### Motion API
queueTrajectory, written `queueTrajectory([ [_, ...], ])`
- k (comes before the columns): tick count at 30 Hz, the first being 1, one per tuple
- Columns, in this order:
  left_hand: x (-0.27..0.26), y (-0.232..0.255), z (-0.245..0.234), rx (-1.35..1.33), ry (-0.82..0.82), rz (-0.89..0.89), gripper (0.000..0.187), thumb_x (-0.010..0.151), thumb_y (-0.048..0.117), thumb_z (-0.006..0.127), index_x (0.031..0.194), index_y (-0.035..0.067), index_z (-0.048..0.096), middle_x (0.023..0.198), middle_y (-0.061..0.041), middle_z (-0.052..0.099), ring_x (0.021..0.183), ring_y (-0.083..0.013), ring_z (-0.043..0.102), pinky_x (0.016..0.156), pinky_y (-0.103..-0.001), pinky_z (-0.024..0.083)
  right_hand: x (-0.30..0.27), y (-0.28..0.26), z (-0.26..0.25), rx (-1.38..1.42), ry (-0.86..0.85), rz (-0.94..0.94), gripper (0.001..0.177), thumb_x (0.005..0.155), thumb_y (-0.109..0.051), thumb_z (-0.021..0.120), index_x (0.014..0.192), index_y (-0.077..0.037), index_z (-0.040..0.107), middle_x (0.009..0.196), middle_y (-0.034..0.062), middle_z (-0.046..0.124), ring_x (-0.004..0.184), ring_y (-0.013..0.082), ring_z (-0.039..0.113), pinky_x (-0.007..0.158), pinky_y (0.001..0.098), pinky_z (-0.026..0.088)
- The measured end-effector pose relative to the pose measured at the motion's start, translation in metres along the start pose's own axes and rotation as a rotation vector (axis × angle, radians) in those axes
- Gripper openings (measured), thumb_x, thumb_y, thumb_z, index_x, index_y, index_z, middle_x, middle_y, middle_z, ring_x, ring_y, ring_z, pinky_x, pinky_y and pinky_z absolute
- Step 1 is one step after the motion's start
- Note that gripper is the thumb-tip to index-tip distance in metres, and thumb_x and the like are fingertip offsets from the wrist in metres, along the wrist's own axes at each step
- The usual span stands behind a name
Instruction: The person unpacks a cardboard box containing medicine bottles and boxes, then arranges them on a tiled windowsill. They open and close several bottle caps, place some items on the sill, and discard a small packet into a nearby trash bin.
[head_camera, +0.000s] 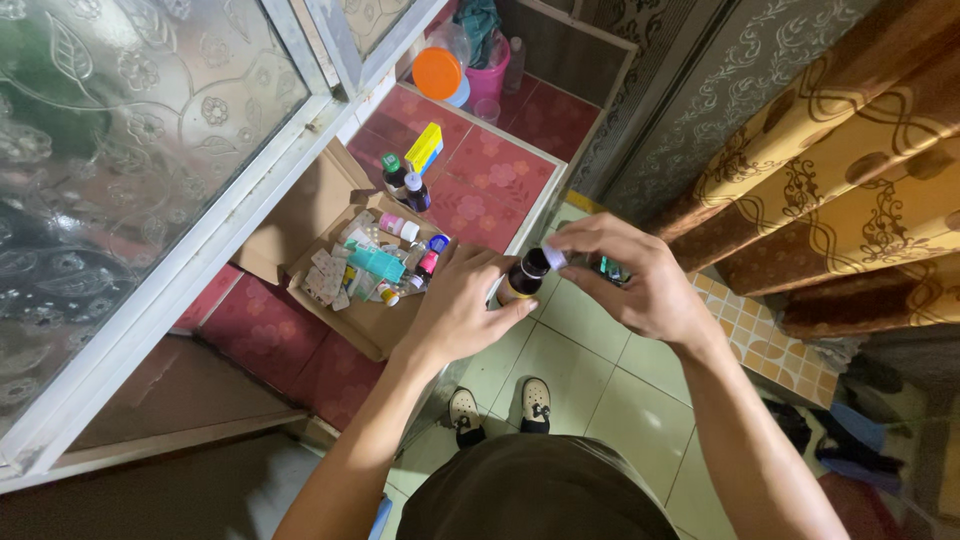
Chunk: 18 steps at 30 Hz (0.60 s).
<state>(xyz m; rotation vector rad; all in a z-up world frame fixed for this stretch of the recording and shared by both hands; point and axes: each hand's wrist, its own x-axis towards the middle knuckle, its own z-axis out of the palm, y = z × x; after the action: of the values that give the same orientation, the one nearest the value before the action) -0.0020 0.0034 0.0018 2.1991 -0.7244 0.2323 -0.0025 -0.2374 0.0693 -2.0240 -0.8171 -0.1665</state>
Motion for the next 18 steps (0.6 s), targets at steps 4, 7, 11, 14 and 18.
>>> queueTrajectory([
  [4, -0.003, 0.005, -0.003, 0.033, -0.044, -0.031, 0.046, 0.082, 0.031, 0.080, 0.119, 0.006, 0.069, 0.100, -0.011, 0.071, 0.106, -0.0328, 0.062, 0.099, -0.049, 0.043, 0.016, -0.014, -0.005, -0.051, -0.144, -0.036, 0.032, 0.090, -0.004, 0.073, 0.122, -0.003, 0.071, 0.121, 0.0134, 0.070, 0.112, 0.0289, 0.069, 0.095, 0.0377, 0.056],
  [7, -0.005, 0.006, -0.003, 0.036, -0.024, 0.007, 0.049, 0.082, 0.029, 0.079, 0.123, 0.006, 0.066, 0.108, -0.011, 0.073, 0.107, -0.0325, 0.063, 0.098, -0.049, 0.044, 0.023, -0.017, -0.007, -0.064, -0.216, -0.054, 0.032, 0.090, -0.005, 0.073, 0.122, -0.004, 0.071, 0.120, 0.0125, 0.071, 0.109, 0.0294, 0.069, 0.094, 0.0388, 0.056],
  [11, -0.011, 0.004, -0.001, -0.010, -0.007, -0.063, 0.047, 0.082, 0.025, 0.082, 0.122, 0.005, 0.065, 0.101, -0.011, 0.072, 0.106, -0.0330, 0.064, 0.095, -0.047, 0.048, 0.029, -0.014, -0.005, -0.091, -0.245, -0.091, 0.030, 0.091, -0.007, 0.072, 0.121, -0.004, 0.071, 0.118, 0.0121, 0.071, 0.108, 0.0301, 0.068, 0.094, 0.0399, 0.056],
  [14, -0.014, 0.004, 0.002, -0.040, 0.031, -0.127, 0.047, 0.081, 0.024, 0.085, 0.117, 0.003, 0.063, 0.101, -0.013, 0.070, 0.102, -0.0348, 0.064, 0.088, -0.046, 0.049, 0.032, -0.013, -0.004, -0.109, -0.255, -0.101, 0.028, 0.092, -0.009, 0.072, 0.119, -0.005, 0.071, 0.118, 0.0116, 0.071, 0.108, 0.0305, 0.068, 0.094, 0.0405, 0.055],
  [18, -0.018, 0.003, -0.001, -0.019, 0.015, -0.124, 0.041, 0.082, 0.024, 0.083, 0.115, 0.006, 0.065, 0.086, -0.008, 0.071, 0.097, -0.0339, 0.064, 0.089, -0.047, 0.048, 0.034, -0.013, -0.003, -0.134, -0.287, -0.123, 0.027, 0.092, -0.009, 0.071, 0.120, -0.006, 0.072, 0.117, 0.0113, 0.070, 0.108, 0.0309, 0.067, 0.093, 0.0411, 0.054],
])
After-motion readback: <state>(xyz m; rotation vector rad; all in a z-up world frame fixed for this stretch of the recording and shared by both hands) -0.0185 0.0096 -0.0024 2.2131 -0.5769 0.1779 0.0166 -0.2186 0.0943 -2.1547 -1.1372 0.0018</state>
